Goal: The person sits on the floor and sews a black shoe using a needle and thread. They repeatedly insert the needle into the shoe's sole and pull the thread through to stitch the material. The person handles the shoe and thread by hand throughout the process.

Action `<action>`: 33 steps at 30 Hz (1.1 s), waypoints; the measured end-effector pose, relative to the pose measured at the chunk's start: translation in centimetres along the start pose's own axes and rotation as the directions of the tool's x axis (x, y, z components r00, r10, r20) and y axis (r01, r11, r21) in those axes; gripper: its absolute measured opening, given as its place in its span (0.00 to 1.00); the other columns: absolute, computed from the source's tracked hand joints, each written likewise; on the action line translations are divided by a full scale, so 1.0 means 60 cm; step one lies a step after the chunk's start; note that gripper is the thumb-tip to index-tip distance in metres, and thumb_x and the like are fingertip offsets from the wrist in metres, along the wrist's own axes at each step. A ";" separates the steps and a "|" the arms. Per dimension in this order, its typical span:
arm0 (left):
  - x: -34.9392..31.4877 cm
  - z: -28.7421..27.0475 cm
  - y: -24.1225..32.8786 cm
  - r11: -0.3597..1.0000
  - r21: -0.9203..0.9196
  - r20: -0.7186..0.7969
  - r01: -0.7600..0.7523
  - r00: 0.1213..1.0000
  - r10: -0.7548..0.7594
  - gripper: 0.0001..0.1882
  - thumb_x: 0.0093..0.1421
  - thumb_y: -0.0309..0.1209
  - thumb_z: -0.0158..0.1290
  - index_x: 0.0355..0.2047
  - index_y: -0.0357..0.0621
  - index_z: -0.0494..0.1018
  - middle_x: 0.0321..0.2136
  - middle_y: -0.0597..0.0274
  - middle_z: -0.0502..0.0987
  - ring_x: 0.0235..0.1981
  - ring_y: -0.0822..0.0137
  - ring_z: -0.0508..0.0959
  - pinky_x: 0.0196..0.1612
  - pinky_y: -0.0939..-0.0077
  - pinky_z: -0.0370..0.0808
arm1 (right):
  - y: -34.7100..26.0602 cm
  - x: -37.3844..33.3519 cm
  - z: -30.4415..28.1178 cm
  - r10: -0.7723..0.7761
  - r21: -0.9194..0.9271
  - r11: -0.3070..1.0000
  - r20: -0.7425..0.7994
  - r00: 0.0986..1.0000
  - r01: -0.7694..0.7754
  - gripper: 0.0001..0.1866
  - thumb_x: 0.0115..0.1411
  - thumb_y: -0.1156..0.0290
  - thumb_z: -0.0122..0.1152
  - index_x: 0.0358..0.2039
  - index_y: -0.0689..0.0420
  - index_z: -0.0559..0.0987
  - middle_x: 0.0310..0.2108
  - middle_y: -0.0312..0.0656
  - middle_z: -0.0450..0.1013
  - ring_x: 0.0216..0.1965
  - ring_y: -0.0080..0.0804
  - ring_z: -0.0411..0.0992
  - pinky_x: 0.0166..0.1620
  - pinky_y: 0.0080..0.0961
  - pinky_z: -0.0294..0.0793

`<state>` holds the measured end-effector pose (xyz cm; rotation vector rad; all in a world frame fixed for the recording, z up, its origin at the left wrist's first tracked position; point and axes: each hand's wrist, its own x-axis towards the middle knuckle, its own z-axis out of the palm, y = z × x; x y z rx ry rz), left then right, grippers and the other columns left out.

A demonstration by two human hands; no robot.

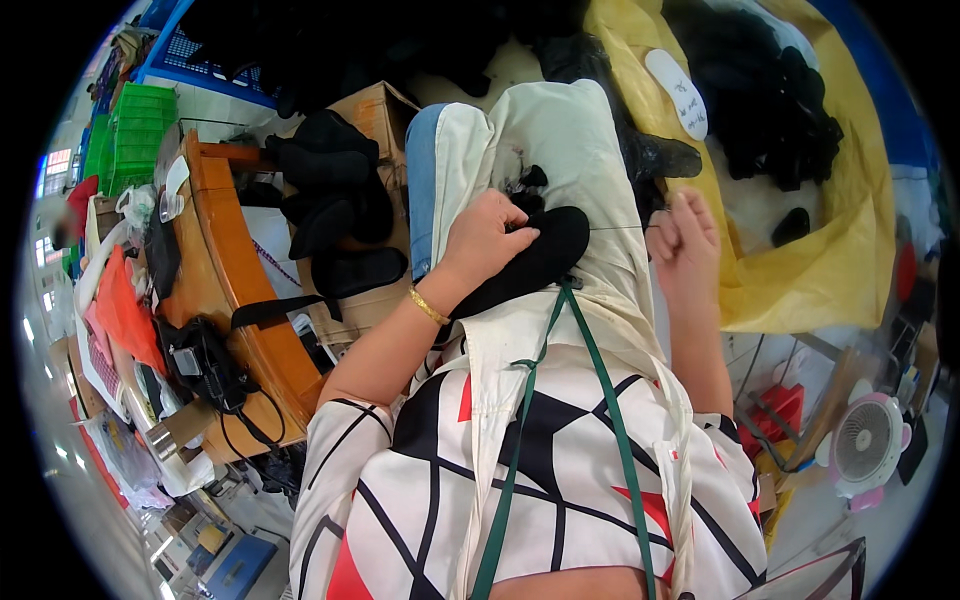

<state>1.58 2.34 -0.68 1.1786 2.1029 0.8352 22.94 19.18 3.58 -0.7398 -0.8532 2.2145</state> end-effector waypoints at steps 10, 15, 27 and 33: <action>-0.015 -0.033 0.058 1.000 0.030 -0.074 0.006 0.997 -0.004 0.15 0.54 0.39 0.63 0.25 0.38 0.79 0.27 0.54 0.79 0.29 0.53 0.78 0.33 0.61 0.74 | -0.096 -0.090 0.101 -0.132 0.209 0.976 0.796 0.590 -0.064 0.06 0.60 0.77 0.63 0.34 0.66 0.76 0.18 0.39 0.71 0.17 0.31 0.68 0.20 0.23 0.66; -0.026 -0.015 0.069 0.993 -0.101 0.168 0.052 0.985 -0.035 0.17 0.57 0.40 0.62 0.24 0.37 0.77 0.22 0.54 0.80 0.20 0.57 0.76 0.27 0.65 0.72 | -0.063 -0.080 0.115 -0.001 0.067 0.978 0.949 0.317 -0.198 0.04 0.62 0.79 0.61 0.32 0.68 0.78 0.23 0.46 0.78 0.22 0.35 0.76 0.25 0.25 0.73; -0.031 -0.034 0.013 0.840 -0.477 0.297 0.257 0.947 -0.120 0.07 0.65 0.31 0.56 0.34 0.40 0.75 0.22 0.70 0.74 0.20 0.81 0.66 0.24 0.84 0.64 | 0.082 0.013 0.065 0.018 -0.832 0.075 0.553 0.833 0.550 0.02 0.56 0.73 0.64 0.31 0.53 0.79 0.28 0.40 0.72 0.32 0.39 0.74 0.33 0.33 0.73; -0.025 -0.017 -0.002 0.857 -0.498 0.100 0.132 0.991 -0.094 0.06 0.63 0.29 0.57 0.32 0.38 0.76 0.22 0.71 0.74 0.23 0.81 0.68 0.27 0.81 0.67 | 0.104 0.031 0.070 0.027 -0.753 -0.136 0.647 0.762 0.644 0.03 0.57 0.71 0.63 0.31 0.53 0.78 0.28 0.40 0.71 0.32 0.44 0.74 0.33 0.36 0.73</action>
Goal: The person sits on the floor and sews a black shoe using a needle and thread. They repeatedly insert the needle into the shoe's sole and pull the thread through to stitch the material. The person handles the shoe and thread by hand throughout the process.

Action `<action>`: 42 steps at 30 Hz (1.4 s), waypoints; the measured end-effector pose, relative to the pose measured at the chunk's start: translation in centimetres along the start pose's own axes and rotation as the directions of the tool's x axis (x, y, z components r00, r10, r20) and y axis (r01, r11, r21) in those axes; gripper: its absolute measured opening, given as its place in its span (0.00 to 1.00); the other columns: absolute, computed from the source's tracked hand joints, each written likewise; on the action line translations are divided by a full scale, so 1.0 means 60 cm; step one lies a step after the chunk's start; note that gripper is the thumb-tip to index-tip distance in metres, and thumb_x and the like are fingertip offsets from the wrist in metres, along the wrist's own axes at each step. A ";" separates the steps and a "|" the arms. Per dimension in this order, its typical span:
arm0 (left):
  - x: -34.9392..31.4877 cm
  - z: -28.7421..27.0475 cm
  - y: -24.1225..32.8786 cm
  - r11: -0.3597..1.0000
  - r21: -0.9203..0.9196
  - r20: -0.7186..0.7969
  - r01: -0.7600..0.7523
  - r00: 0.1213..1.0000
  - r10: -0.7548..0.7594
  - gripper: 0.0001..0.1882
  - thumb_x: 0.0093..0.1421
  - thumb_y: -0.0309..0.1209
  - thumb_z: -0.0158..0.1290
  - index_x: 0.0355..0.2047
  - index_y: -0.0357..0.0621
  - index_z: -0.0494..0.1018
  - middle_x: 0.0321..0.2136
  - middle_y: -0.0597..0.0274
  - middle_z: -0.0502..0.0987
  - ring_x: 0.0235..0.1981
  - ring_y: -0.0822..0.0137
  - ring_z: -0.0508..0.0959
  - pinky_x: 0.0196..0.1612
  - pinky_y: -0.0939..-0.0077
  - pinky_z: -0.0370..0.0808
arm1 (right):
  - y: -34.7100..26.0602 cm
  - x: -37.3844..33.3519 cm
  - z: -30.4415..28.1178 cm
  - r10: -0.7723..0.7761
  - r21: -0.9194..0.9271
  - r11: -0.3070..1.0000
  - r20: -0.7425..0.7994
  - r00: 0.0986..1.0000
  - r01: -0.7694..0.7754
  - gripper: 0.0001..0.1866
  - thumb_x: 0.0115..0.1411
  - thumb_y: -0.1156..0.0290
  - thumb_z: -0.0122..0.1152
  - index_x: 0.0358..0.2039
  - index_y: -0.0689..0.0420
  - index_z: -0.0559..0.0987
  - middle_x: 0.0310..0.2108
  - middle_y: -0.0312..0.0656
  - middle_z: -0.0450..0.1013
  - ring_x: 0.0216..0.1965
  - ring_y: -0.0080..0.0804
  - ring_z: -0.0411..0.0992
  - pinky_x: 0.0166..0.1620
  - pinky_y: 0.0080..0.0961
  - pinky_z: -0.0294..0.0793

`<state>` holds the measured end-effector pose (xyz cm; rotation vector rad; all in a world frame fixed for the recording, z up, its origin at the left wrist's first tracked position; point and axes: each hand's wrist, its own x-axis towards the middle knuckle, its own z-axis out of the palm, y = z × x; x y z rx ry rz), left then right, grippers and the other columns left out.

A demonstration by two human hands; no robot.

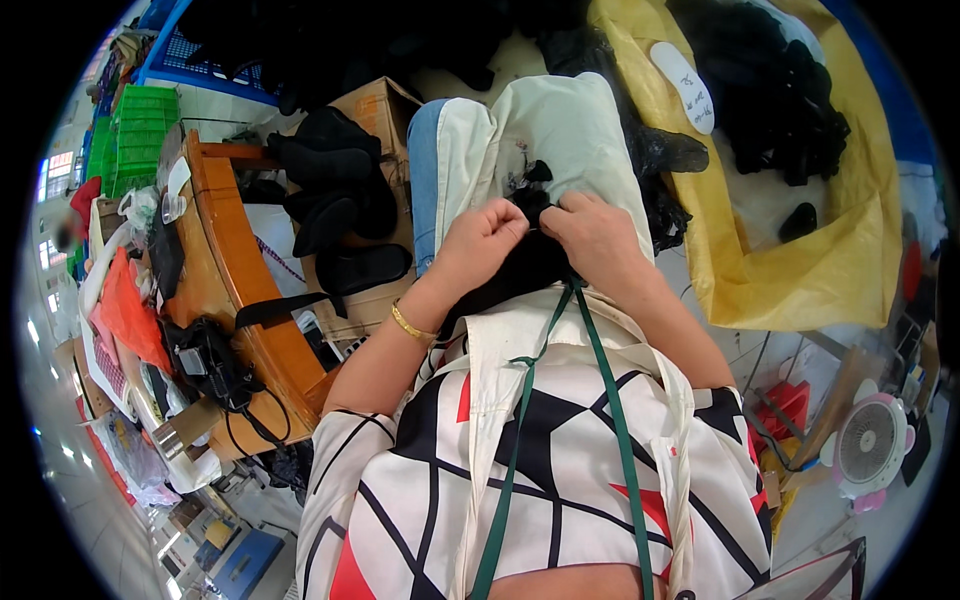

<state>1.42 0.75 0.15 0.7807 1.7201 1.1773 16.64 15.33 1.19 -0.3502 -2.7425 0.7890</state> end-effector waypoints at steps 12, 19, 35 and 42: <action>-0.010 0.006 0.022 0.978 -0.106 0.116 0.181 0.979 -0.168 0.07 0.66 0.29 0.55 0.32 0.39 0.73 0.23 0.71 0.73 0.25 0.79 0.71 0.29 0.80 0.69 | 0.052 -0.009 0.001 0.570 0.934 0.068 0.251 0.782 -0.350 0.05 0.69 0.67 0.56 0.38 0.54 0.77 0.28 0.35 0.74 0.26 0.22 0.72 0.29 0.18 0.71; -0.026 0.010 0.012 0.965 0.202 0.063 -0.166 0.986 0.157 0.04 0.66 0.28 0.53 0.35 0.42 0.72 0.24 0.66 0.73 0.25 0.73 0.72 0.29 0.76 0.70 | 0.151 -0.061 0.002 0.772 0.976 -0.210 0.202 0.603 -0.058 0.03 0.70 0.68 0.56 0.39 0.53 0.74 0.26 0.33 0.72 0.22 0.20 0.67 0.26 0.17 0.66; 0.014 0.035 0.020 0.540 0.752 0.134 -0.379 0.889 0.437 0.05 0.57 0.34 0.60 0.29 0.47 0.80 0.24 0.59 0.79 0.28 0.54 0.79 0.31 0.60 0.75 | 0.068 -0.030 -0.091 0.612 0.978 0.177 -0.025 0.790 -0.107 0.05 0.69 0.70 0.56 0.39 0.58 0.74 0.23 0.34 0.72 0.20 0.17 0.66 0.25 0.15 0.65; 0.009 0.052 0.031 0.406 0.806 0.186 -0.431 0.835 0.518 0.04 0.55 0.31 0.58 0.26 0.46 0.79 0.29 0.62 0.75 0.39 0.58 0.76 0.37 0.64 0.76 | 0.025 0.021 -0.167 0.496 0.911 0.405 -0.143 0.857 -0.082 0.05 0.69 0.72 0.54 0.37 0.60 0.74 0.22 0.34 0.71 0.20 0.16 0.64 0.25 0.14 0.63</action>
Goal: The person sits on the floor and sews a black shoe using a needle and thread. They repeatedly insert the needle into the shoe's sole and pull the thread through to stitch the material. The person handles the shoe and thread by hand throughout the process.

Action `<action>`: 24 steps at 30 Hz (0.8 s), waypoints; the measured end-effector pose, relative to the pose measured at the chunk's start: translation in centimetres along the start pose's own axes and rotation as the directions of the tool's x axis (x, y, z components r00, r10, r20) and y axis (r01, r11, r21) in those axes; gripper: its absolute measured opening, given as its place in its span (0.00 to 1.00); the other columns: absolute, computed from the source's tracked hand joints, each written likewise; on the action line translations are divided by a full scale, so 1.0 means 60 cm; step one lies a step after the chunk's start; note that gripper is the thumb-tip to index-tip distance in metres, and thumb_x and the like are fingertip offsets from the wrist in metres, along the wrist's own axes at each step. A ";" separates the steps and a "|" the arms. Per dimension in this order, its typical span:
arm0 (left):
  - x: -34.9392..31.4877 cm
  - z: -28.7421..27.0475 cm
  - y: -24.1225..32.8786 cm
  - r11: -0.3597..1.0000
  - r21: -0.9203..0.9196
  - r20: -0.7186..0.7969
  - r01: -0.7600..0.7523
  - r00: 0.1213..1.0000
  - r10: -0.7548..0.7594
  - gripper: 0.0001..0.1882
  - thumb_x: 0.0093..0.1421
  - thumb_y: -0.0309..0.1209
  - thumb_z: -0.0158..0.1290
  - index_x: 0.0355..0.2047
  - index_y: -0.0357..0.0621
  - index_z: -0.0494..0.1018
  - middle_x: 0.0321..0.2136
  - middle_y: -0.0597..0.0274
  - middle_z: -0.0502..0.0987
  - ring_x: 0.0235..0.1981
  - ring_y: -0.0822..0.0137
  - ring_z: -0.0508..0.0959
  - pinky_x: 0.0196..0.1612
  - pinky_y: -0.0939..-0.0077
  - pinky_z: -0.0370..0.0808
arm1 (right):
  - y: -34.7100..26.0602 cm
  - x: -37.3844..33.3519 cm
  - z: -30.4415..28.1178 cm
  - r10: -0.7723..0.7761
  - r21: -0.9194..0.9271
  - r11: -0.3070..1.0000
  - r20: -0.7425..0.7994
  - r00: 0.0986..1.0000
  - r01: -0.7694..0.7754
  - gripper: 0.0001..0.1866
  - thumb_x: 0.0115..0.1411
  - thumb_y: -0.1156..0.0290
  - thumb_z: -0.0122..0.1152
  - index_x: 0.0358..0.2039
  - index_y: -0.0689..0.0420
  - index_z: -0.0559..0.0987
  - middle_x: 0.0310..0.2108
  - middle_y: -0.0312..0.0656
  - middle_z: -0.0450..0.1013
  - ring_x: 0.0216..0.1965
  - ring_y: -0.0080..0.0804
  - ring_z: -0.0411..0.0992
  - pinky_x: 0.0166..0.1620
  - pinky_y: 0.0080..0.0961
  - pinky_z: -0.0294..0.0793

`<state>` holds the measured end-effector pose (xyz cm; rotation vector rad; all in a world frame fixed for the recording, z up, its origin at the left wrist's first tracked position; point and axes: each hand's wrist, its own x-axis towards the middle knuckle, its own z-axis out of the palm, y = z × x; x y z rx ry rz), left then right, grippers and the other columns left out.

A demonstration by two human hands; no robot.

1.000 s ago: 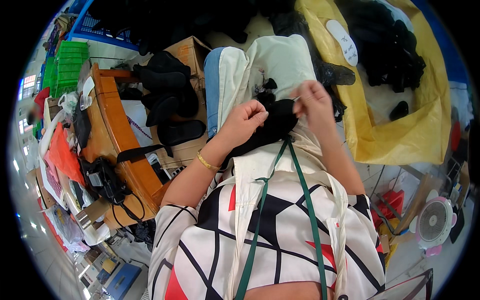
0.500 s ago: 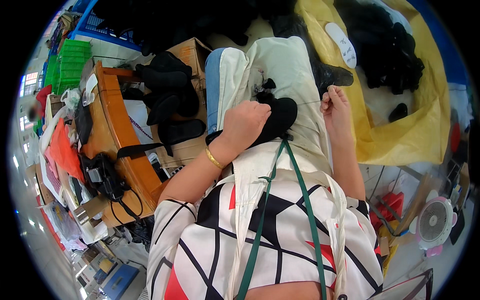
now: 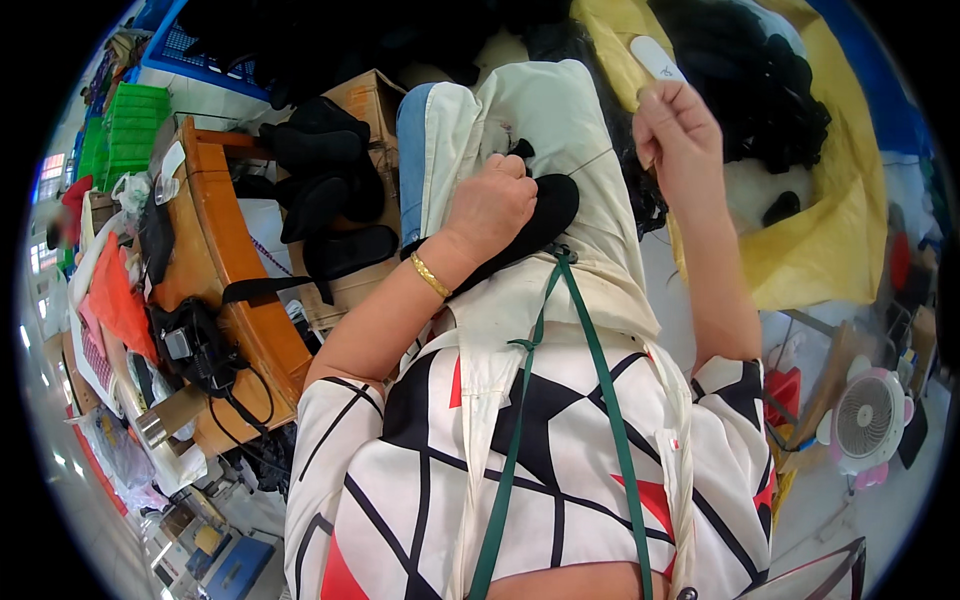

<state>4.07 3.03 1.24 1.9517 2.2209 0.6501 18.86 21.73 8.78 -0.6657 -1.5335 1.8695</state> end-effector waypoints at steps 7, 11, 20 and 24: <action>0.001 0.021 -0.007 0.994 -0.066 0.018 0.084 0.996 -0.083 0.07 0.54 0.32 0.58 0.23 0.43 0.78 0.28 0.60 0.74 0.37 0.57 0.77 0.39 0.63 0.77 | -0.098 0.039 -0.015 -0.253 -0.144 0.957 0.001 0.968 0.250 0.06 0.69 0.71 0.57 0.41 0.60 0.78 0.27 0.36 0.75 0.24 0.20 0.68 0.29 0.16 0.68; -0.001 0.024 -0.034 0.858 -0.370 0.153 0.357 0.934 -0.323 0.11 0.55 0.35 0.58 0.27 0.38 0.79 0.31 0.55 0.78 0.35 0.54 0.79 0.40 0.62 0.76 | -0.036 0.019 -0.037 -0.191 -0.919 0.297 0.209 0.959 0.260 0.13 0.65 0.62 0.61 0.44 0.56 0.79 0.33 0.43 0.79 0.33 0.40 0.76 0.38 0.33 0.75; -0.009 0.058 -0.066 0.638 -0.632 0.237 0.440 0.894 -0.381 0.10 0.61 0.31 0.60 0.33 0.34 0.81 0.27 0.63 0.81 0.29 0.74 0.76 0.36 0.77 0.74 | 0.123 -0.122 0.022 0.607 -0.927 0.307 0.364 0.707 0.214 0.26 0.57 0.45 0.61 0.31 0.60 0.83 0.29 0.51 0.79 0.36 0.49 0.79 0.40 0.41 0.77; -0.015 0.058 -0.066 0.480 -0.716 0.316 0.507 0.849 -0.424 0.09 0.61 0.31 0.60 0.34 0.36 0.81 0.29 0.66 0.81 0.29 0.77 0.76 0.34 0.81 0.72 | 0.103 -0.125 -0.023 0.506 -0.862 0.487 0.409 0.759 0.140 0.14 0.57 0.65 0.62 0.39 0.62 0.79 0.35 0.54 0.78 0.38 0.52 0.76 0.42 0.38 0.75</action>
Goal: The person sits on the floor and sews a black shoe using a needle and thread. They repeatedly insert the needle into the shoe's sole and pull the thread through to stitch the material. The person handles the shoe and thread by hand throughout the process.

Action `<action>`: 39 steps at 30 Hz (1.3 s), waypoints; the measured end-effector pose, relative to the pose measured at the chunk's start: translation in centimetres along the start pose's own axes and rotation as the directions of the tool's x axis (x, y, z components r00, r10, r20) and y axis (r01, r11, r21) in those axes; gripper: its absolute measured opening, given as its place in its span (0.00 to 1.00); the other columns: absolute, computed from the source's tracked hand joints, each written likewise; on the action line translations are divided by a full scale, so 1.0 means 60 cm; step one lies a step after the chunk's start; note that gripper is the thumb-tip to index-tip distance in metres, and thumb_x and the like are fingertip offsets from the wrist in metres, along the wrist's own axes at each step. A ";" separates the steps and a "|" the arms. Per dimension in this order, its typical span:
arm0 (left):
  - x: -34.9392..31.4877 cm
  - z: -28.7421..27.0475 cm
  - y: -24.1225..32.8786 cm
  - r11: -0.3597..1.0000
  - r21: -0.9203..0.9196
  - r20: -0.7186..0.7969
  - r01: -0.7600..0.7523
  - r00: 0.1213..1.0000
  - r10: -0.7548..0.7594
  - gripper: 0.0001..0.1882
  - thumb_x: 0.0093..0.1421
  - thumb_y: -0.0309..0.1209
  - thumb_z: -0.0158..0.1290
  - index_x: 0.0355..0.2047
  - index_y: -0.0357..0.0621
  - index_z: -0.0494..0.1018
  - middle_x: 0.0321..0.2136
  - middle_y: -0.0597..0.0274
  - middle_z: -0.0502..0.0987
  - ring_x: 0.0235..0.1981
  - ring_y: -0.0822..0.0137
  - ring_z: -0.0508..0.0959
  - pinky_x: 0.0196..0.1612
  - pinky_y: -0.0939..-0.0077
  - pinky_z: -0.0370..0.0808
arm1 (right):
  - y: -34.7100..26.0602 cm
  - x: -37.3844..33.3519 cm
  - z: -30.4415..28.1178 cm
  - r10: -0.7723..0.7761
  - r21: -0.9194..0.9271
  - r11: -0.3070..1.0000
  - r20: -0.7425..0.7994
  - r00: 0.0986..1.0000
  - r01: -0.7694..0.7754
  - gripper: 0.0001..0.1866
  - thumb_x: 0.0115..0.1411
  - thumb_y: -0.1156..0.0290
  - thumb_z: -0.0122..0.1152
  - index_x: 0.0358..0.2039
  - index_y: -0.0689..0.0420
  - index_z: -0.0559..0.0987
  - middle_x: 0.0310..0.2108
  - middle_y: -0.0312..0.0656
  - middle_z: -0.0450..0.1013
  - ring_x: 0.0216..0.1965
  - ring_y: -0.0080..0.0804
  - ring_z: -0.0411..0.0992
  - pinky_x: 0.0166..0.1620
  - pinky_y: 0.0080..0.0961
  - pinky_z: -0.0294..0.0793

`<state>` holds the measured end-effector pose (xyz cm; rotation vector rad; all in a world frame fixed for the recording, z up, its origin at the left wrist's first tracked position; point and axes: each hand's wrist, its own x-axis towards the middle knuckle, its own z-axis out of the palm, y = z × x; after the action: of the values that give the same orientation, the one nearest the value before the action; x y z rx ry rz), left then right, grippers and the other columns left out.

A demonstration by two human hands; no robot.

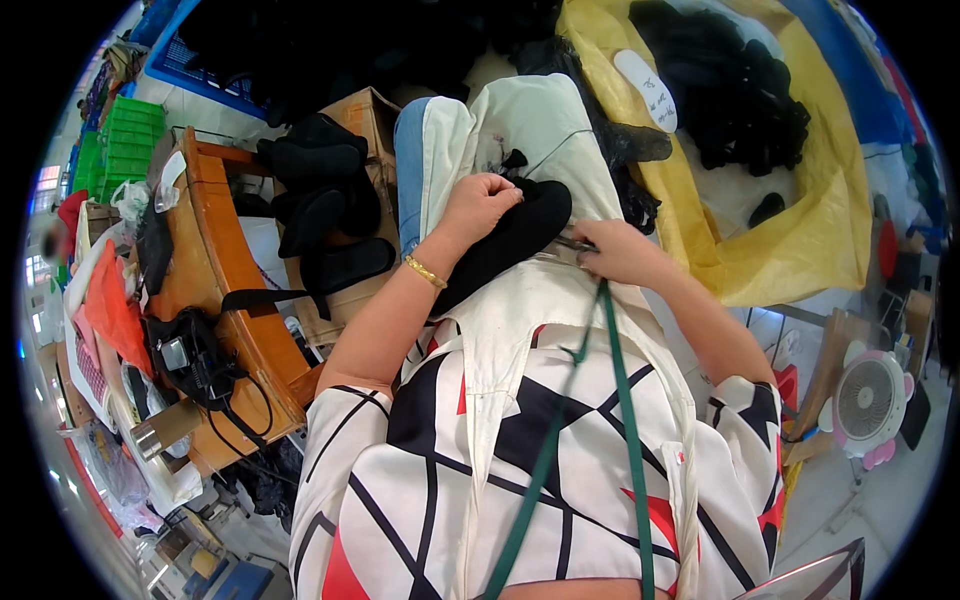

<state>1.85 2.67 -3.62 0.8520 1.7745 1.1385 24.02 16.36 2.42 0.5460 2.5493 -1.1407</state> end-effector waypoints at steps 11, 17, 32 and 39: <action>-0.011 0.001 0.012 0.952 -0.271 0.010 0.141 0.990 -0.144 0.07 0.60 0.33 0.62 0.33 0.42 0.81 0.26 0.73 0.79 0.23 0.83 0.70 0.26 0.87 0.64 | -0.058 0.030 -0.037 -0.059 -0.161 0.987 -0.253 0.966 0.018 0.17 0.63 0.54 0.57 0.33 0.56 0.80 0.34 0.44 0.78 0.36 0.46 0.77 0.38 0.38 0.76; -0.017 0.000 0.016 0.907 -0.381 -0.003 0.178 0.981 -0.194 0.07 0.59 0.32 0.64 0.32 0.43 0.81 0.25 0.74 0.78 0.23 0.83 0.70 0.26 0.86 0.64 | -0.053 0.072 -0.009 -0.195 -0.324 0.942 -0.319 0.927 0.086 0.17 0.64 0.54 0.57 0.28 0.54 0.78 0.28 0.40 0.75 0.32 0.43 0.77 0.34 0.39 0.75; -0.017 0.001 0.021 0.907 -0.382 -0.010 0.178 0.980 -0.197 0.07 0.59 0.31 0.64 0.32 0.42 0.81 0.24 0.75 0.77 0.23 0.84 0.69 0.26 0.87 0.63 | -0.054 0.092 -0.005 -0.188 -0.378 0.922 -0.259 0.947 0.080 0.15 0.64 0.56 0.57 0.29 0.54 0.79 0.29 0.41 0.76 0.32 0.43 0.78 0.34 0.41 0.76; -0.017 0.000 0.022 0.908 -0.378 0.001 0.182 0.981 -0.196 0.06 0.60 0.31 0.63 0.33 0.41 0.81 0.24 0.75 0.77 0.24 0.84 0.69 0.27 0.87 0.64 | -0.059 0.095 -0.002 -0.174 -0.366 0.928 -0.258 0.950 0.071 0.14 0.64 0.57 0.57 0.29 0.54 0.79 0.29 0.41 0.76 0.32 0.43 0.78 0.33 0.41 0.75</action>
<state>2.39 2.27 -2.13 0.4201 1.5554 1.3145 17.37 15.52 2.40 0.4924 2.9850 -0.6440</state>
